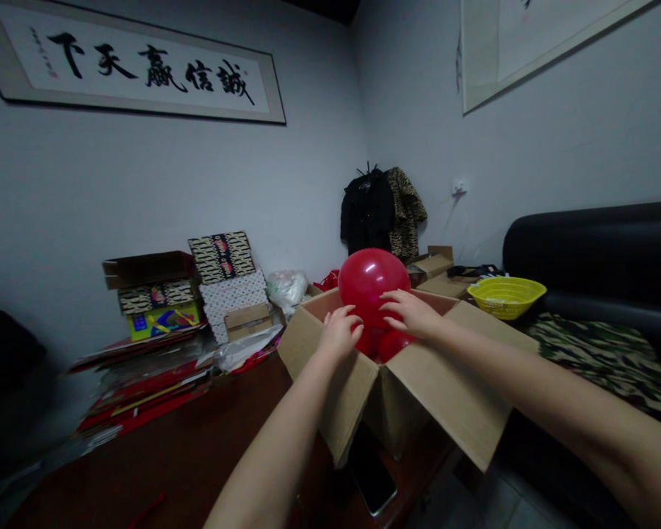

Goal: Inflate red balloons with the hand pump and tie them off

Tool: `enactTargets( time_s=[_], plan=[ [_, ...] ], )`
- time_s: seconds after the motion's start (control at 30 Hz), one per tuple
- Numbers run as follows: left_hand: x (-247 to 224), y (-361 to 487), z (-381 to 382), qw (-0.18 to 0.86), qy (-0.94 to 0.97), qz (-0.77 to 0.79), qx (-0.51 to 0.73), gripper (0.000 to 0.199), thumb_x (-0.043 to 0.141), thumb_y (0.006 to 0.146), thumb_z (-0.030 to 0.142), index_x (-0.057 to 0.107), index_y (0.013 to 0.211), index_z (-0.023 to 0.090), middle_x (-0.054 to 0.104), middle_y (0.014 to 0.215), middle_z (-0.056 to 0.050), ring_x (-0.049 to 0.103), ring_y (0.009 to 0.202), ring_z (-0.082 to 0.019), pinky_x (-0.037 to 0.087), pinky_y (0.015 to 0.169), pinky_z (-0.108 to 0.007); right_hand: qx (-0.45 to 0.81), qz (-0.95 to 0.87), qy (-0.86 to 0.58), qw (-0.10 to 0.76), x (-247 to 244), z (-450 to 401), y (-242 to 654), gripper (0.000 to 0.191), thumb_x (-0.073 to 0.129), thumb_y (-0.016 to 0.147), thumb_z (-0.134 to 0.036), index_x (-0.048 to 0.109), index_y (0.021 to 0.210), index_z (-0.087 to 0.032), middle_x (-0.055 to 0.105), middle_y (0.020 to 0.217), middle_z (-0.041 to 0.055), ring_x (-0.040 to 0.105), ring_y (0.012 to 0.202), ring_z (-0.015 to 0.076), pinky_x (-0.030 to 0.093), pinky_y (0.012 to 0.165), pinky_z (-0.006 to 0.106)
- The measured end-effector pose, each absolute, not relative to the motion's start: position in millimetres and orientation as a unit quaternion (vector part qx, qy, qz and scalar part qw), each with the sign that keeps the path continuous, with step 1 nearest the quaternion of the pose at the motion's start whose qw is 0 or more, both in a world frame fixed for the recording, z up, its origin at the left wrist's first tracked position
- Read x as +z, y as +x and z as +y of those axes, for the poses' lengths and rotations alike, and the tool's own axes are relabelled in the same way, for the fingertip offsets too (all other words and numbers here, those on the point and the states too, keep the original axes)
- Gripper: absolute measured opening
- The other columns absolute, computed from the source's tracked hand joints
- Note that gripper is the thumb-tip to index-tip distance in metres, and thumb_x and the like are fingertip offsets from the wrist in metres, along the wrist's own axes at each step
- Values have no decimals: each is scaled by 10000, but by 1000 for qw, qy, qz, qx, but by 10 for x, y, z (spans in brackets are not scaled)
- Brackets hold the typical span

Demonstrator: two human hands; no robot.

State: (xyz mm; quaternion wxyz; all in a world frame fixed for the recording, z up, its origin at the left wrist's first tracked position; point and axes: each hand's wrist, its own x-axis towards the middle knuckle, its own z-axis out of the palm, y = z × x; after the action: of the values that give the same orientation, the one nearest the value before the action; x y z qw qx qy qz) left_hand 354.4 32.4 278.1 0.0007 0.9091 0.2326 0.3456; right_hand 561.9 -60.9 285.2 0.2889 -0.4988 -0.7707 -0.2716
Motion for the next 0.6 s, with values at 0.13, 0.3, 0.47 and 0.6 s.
enactTargets(
  time_s=[0.13,0.3,0.47,0.6],
  plan=[
    [2737,3364,206,-15,917,212,336,185,531,786,255,663,914,240,526,1240,-64,440,1158,-233,288,1009,-485,-253,-782,-488,293,2866,-762,5364,224,533,813,-268,617,1017,-231,549,1164,64,503,1071,211,420,916,395],
    [2735,3043,-51,-27,920,179,347,192,545,782,247,646,945,250,510,1255,-66,414,1186,-232,266,1021,-498,-232,-795,-472,303,2864,-976,4962,251,533,810,-264,602,1048,-230,524,1206,69,465,1129,219,391,963,396],
    [2680,2662,-302,-20,925,188,328,212,537,793,258,642,976,272,482,1288,-65,397,1206,-234,221,1038,-525,-197,-806,-450,329,2744,-1103,4605,249,517,818,-276,597,1051,-240,522,1207,77,474,1124,230,395,957,433],
    [2575,2329,-424,-10,929,187,319,208,525,800,256,639,973,266,481,1293,-66,399,1206,-227,210,1043,-527,-176,-818,-445,318,2619,-1158,4328,277,525,814,-295,578,1081,-249,510,1228,76,450,1157,229,344,1000,465]
  ],
)
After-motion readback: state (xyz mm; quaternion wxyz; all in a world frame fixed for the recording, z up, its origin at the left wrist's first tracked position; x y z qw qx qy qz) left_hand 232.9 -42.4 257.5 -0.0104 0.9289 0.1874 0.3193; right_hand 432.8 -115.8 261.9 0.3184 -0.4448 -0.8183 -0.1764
